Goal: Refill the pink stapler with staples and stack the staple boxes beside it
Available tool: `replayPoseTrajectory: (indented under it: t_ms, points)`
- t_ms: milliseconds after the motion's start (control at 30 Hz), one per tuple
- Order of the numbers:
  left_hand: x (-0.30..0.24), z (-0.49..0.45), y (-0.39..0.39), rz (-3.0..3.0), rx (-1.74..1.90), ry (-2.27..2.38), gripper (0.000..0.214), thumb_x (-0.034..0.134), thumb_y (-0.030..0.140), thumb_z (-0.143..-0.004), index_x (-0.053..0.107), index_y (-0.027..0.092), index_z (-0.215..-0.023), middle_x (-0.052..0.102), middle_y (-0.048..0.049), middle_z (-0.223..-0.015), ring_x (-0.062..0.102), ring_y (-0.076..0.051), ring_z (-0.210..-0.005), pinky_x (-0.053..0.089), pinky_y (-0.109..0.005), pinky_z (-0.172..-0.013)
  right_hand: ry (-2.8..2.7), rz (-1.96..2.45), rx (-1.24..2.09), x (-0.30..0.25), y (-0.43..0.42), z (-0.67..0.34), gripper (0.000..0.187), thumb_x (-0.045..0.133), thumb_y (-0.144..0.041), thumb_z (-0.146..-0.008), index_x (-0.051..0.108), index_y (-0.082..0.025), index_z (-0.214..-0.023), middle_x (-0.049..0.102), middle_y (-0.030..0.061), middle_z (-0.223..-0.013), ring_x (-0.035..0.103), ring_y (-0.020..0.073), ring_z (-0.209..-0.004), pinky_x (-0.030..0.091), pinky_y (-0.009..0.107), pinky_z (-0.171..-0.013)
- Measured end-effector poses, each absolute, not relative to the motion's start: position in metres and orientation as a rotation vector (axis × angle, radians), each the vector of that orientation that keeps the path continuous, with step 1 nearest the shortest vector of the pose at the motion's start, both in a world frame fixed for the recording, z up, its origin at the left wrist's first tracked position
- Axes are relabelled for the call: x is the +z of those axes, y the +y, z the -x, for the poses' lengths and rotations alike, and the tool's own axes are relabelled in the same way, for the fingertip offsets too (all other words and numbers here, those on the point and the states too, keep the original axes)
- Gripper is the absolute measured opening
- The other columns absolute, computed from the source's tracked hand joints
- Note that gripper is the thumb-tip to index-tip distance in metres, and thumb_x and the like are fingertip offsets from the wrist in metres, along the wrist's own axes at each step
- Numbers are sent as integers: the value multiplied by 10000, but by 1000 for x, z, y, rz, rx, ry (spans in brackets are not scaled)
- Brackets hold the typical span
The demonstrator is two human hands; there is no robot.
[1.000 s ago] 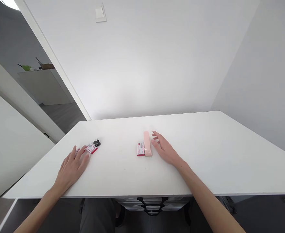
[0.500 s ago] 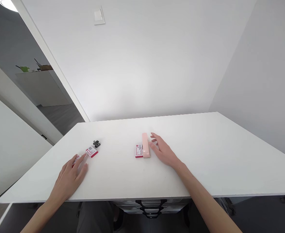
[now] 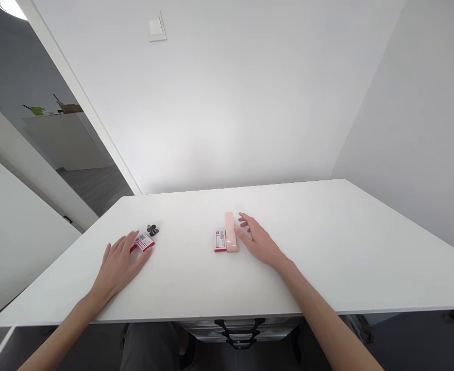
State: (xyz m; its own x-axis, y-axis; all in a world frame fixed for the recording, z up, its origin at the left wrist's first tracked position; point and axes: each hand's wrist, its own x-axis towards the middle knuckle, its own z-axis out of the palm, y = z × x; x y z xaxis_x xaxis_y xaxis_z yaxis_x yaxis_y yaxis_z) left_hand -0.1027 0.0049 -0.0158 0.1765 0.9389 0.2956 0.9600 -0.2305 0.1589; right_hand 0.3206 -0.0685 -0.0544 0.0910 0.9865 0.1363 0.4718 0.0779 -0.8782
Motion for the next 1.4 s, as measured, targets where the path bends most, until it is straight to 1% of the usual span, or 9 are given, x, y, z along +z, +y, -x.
replayPoseTrajectory:
  t_ms: [67,133,267,400,533,900,1033,1133,1400]
  points:
    - [-12,99,9,2387,-558,-1939,790,439,698,-975,459,173,-1564,591,-161,-1522,469,-359,-1467,298,-578,-1249,-1504,1523,772,-54,-69,-320,610,452,-648,-1044,379,-369,-1582,528,69,-1566,553,265,-1363,501,486,-1108]
    - [-9,98,8,2395,-597,-1966,769,459,696,-970,479,195,-1554,631,-149,-1475,494,-374,-1430,342,-580,-1210,-1509,1523,776,-54,-68,-321,613,448,-650,-1045,377,-368,-1584,531,72,-1563,554,266,-1361,505,486,-1099]
    - [-10,100,-3,2382,-648,-2049,783,505,719,-944,486,228,-1553,653,-136,-1442,469,-407,-1421,393,-608,-1149,-1520,1520,768,-54,-68,-321,621,448,-659,-1042,377,-365,-1585,541,74,-1555,550,268,-1366,495,487,-1103]
    - [-13,95,-16,2504,-668,-2001,779,546,726,-926,492,258,-1547,672,-116,-1391,502,-390,-1386,473,-562,-1094,-1530,1522,770,-53,-67,-322,624,449,-664,-1041,380,-364,-1584,546,70,-1554,544,265,-1376,487,481,-1111]
    - [-16,78,-24,2714,-680,-1817,680,545,666,-964,520,269,-1515,649,-111,-1415,525,-357,-1367,516,-514,-1065,-1534,1531,765,-52,-67,-322,621,438,-661,-1046,385,-353,-1583,554,73,-1548,552,265,-1366,491,478,-1099]
    - [-28,0,-9,2942,-742,-1457,527,522,536,-1035,492,289,-1499,570,-93,-1521,546,-306,-1376,460,-493,-1145,-1513,1525,759,-53,-67,-324,588,435,-625,-1057,417,-348,-1575,577,79,-1528,586,258,-1327,497,465,-1094]
    - [-30,-12,1,2967,-757,-1466,573,530,562,-1026,457,288,-1525,516,-97,-1568,627,-284,-1270,508,-455,-1091,-1509,1536,757,-53,-67,-324,585,437,-629,-1054,423,-361,-1574,584,73,-1519,589,257,-1312,500,461,-1086]
    - [-28,-18,4,3021,-744,-1410,589,535,592,-1020,448,305,-1526,526,-87,-1563,658,-275,-1203,518,-454,-1068,-1504,1534,757,-52,-67,-324,586,436,-632,-1053,426,-360,-1571,580,71,-1523,584,256,-1312,491,463,-1094]
    - [-26,-45,6,3045,-845,-1128,585,578,544,-1022,431,316,-1540,552,-91,-1555,604,-297,-1303,467,-472,-1097,-1496,1550,756,-51,-67,-324,588,431,-637,-1054,427,-349,-1567,578,82,-1521,596,255,-1288,489,471,-1091]
